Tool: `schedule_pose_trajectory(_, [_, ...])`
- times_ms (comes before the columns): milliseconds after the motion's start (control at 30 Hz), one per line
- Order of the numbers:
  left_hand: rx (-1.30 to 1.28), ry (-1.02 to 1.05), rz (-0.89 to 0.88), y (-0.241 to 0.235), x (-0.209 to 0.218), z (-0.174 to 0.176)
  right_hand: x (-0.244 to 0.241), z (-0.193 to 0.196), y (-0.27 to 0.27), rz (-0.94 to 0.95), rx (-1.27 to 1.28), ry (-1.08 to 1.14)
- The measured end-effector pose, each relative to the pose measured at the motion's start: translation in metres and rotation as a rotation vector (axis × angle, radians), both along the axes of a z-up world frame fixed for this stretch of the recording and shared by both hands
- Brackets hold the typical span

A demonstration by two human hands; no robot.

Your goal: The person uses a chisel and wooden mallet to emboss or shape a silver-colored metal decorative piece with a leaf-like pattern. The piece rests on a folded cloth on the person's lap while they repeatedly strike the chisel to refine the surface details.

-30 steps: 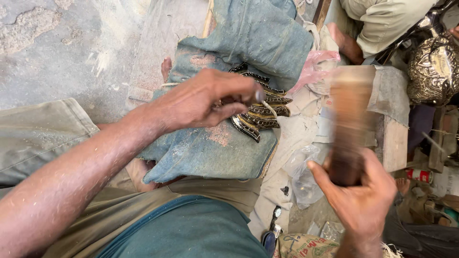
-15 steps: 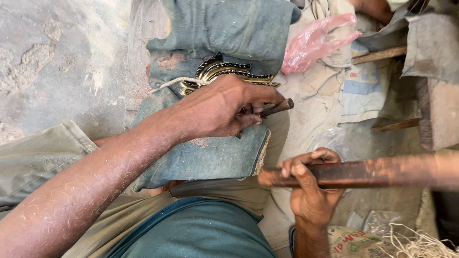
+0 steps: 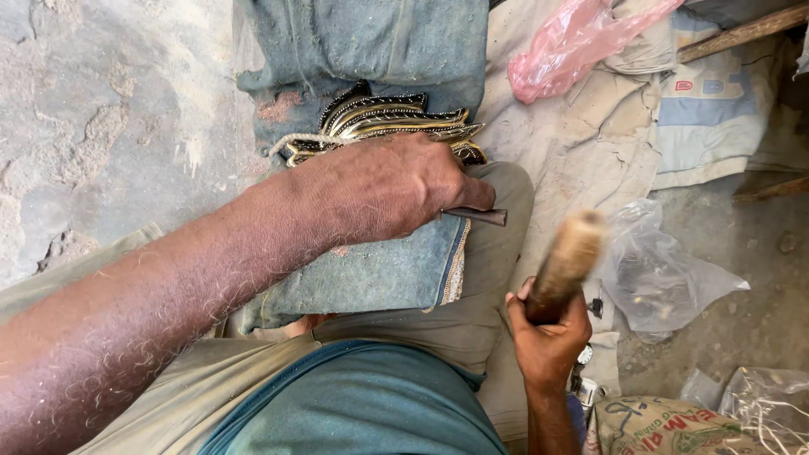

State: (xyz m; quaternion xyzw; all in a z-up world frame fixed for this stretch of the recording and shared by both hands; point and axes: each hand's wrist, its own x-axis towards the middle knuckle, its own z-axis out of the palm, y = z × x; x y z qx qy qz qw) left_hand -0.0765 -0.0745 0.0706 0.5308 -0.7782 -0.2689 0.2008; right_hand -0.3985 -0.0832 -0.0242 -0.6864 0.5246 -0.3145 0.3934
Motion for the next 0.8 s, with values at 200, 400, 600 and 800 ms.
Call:
schedule_pose_trajectory(200, [0.037, 0.002, -0.016, -0.006, -0.001, 0.002, 0.0, 0.0, -0.004, 0.001, -0.091, -0.053])
schedule_pose_trajectory(400, [-0.056, -0.065, -0.019, -0.001, -0.001, 0.0, 0.0, 0.004, -0.007, 0.004, -0.108, -0.002])
schedule_pose_trajectory(600, [-0.012, 0.012, 0.033, 0.0, 0.001, 0.0, 0.009, 0.008, -0.007, 0.038, 0.001, -0.146])
schedule_pose_trajectory(800, [-0.075, -0.036, 0.012, -0.001, 0.004, -0.003, 0.009, 0.011, -0.015, 0.046, -0.026, -0.052])
